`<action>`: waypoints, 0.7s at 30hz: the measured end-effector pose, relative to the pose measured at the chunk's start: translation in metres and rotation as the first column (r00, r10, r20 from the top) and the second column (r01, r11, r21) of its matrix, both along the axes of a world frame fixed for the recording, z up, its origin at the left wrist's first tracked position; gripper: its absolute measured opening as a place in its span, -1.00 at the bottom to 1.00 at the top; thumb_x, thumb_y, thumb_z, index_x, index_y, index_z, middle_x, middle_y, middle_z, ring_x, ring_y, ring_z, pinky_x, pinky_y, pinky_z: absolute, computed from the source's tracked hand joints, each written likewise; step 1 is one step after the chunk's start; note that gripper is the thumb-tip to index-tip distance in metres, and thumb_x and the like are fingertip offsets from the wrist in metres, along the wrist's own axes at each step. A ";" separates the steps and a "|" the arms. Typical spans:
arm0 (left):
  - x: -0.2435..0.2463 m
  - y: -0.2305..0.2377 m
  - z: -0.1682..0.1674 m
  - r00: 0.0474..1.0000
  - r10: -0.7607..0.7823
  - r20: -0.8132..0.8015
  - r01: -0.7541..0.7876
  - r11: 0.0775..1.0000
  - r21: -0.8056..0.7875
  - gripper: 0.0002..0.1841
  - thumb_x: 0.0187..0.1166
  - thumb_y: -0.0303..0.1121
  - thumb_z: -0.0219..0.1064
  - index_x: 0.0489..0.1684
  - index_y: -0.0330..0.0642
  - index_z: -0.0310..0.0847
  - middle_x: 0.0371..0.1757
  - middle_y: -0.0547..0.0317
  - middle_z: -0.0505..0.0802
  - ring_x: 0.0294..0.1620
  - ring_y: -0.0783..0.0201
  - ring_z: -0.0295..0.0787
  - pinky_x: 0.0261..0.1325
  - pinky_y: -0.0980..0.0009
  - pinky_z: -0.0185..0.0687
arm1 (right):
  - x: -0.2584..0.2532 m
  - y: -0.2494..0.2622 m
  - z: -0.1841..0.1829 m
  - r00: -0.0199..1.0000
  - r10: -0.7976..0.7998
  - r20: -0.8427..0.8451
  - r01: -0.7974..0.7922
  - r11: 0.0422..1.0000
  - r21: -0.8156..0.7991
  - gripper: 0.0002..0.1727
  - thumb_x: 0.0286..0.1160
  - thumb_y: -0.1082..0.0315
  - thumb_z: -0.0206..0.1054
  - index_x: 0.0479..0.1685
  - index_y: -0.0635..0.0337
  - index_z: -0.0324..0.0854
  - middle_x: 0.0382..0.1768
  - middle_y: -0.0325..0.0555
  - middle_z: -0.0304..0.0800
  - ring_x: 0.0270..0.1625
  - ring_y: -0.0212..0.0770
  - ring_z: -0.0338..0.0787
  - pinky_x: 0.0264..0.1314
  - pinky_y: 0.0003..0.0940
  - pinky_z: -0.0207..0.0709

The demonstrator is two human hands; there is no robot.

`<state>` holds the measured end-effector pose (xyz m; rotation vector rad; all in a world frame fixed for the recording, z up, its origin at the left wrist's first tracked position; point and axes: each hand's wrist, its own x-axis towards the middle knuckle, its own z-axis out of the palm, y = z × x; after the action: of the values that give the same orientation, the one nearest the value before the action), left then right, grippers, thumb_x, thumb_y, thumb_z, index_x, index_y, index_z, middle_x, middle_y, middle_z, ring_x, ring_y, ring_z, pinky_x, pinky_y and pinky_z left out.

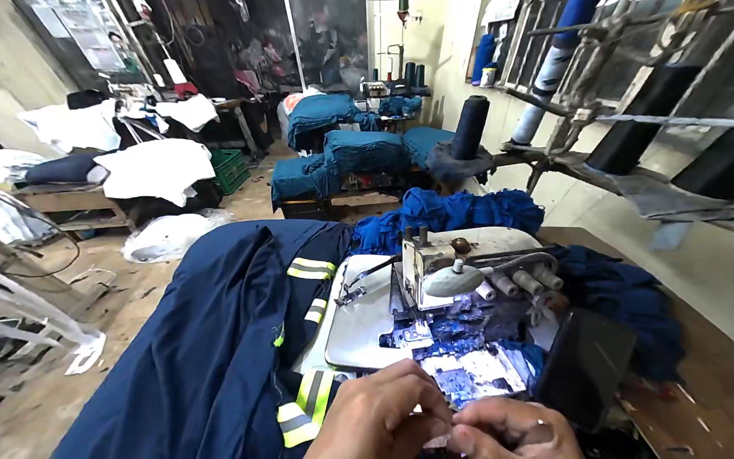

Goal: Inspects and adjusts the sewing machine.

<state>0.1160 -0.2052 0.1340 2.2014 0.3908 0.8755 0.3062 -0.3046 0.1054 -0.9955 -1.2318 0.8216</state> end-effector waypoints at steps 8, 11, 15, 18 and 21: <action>0.003 0.000 0.007 1.000 -0.022 -0.003 0.022 0.998 0.050 -0.92 0.64 -0.43 0.37 -0.22 -0.18 0.78 -0.07 0.14 0.85 -0.11 0.42 0.78 -0.11 0.52 0.70 | 0.008 0.006 -0.001 0.988 0.015 0.152 -0.020 0.999 0.031 -0.91 0.26 0.50 0.61 -0.28 0.21 0.89 -0.15 -0.23 0.85 -0.38 -0.67 0.60 -0.42 -0.77 0.48; 0.006 0.004 0.001 0.995 -0.017 0.097 0.026 0.995 -0.098 -0.84 0.63 -0.37 0.40 -0.02 -0.27 0.74 -0.06 0.10 0.81 -0.31 0.51 0.67 -0.29 0.63 0.62 | 0.006 0.007 -0.002 0.996 -0.030 0.084 0.026 0.998 0.056 -0.93 0.33 0.47 0.58 -0.26 0.14 0.88 -0.16 -0.31 0.82 -0.37 -0.66 0.62 -0.38 -0.76 0.54; 0.017 -0.009 -0.013 0.965 0.128 0.230 0.037 0.799 -0.600 -0.77 0.55 -0.53 0.41 0.12 -0.34 0.75 -0.22 0.22 0.86 -0.55 0.54 0.63 -0.53 0.60 0.59 | 0.001 0.011 -0.006 0.987 -0.160 0.009 0.159 0.985 0.060 -0.92 0.33 0.45 0.59 -0.25 0.12 0.89 -0.21 -0.33 0.84 -0.40 -0.61 0.64 -0.41 -0.71 0.56; 0.027 -0.023 -0.019 0.943 0.205 0.264 0.068 0.656 -0.752 -0.81 0.53 -0.55 0.42 0.04 -0.34 0.81 -0.30 0.18 0.89 -0.60 0.53 0.61 -0.54 0.59 0.56 | -0.001 0.014 -0.009 0.967 -0.240 0.088 0.231 0.968 0.094 -0.90 0.28 0.50 0.60 -0.26 0.18 0.89 -0.23 -0.28 0.84 -0.45 -0.62 0.60 -0.49 -0.74 0.50; 0.033 -0.026 -0.023 0.922 0.270 0.278 0.027 0.671 -0.741 -0.83 0.47 -0.55 0.48 -0.04 -0.34 0.85 -0.29 0.14 0.92 -0.60 0.52 0.65 -0.54 0.58 0.60 | -0.002 0.015 -0.011 0.935 -0.301 0.188 0.272 0.948 0.165 -0.90 0.24 0.51 0.59 -0.27 0.23 0.88 -0.24 -0.23 0.83 -0.45 -0.63 0.61 -0.51 -0.77 0.50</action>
<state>0.1487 -0.2313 0.1113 1.2319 0.5923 0.9614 0.3041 -0.2901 0.0946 -1.1393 -1.2653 0.4036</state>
